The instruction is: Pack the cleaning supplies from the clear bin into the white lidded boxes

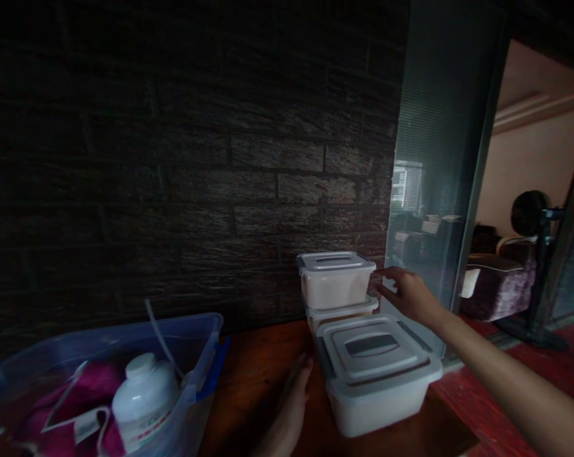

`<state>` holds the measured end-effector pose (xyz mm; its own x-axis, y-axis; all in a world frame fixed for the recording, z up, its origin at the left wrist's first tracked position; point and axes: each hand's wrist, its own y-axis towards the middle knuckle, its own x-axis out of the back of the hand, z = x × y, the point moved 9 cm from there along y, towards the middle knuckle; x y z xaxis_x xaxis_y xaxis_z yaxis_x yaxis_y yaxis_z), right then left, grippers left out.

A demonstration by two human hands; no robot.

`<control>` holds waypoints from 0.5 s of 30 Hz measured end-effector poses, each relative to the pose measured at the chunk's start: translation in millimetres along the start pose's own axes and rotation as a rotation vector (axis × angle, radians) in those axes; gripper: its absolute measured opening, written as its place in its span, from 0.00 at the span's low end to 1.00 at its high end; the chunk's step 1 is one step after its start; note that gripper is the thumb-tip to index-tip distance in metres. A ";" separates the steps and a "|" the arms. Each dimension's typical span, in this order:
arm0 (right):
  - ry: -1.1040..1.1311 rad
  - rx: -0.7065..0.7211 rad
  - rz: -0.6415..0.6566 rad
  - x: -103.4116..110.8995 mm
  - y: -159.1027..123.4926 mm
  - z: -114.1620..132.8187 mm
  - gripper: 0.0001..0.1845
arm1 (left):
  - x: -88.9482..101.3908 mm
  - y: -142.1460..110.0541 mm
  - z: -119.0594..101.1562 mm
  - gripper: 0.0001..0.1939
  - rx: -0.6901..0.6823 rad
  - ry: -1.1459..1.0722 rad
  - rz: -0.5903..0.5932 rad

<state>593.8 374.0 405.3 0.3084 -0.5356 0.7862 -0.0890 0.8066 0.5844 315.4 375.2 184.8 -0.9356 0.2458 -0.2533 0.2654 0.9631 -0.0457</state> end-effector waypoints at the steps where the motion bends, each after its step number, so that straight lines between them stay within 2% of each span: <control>1: -0.017 0.060 -0.008 0.3 9.7 16.5 0.21 | 12.9 -2.6 3.1 0.34 0.028 0.011 -0.030; 4: -0.059 0.231 0.000 -11.7 34.2 56.9 0.19 | 48.3 -12.7 1.9 0.34 0.032 0.101 -0.064; 6: -0.096 0.293 0.008 -26.3 48.5 70.0 0.15 | 73.7 -20.1 0.6 0.36 0.013 0.170 -0.094; 9: -0.151 0.329 0.009 -48.0 65.0 74.8 0.12 | 111.7 -30.1 6.3 0.39 0.005 0.247 -0.149; 11: -0.177 0.340 -0.003 -56.0 70.2 75.1 0.12 | 131.4 -35.0 10.4 0.38 -0.018 0.272 -0.171; 15: -0.220 0.357 -0.026 -57.1 70.0 76.8 0.10 | 154.6 -38.3 15.7 0.37 -0.055 0.250 -0.186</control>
<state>497.2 441.8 416.8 0.1088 -0.6261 0.7721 -0.4185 0.6757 0.6069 164.2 374.6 132.2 -0.9970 0.0775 0.0004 0.0775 0.9969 -0.0145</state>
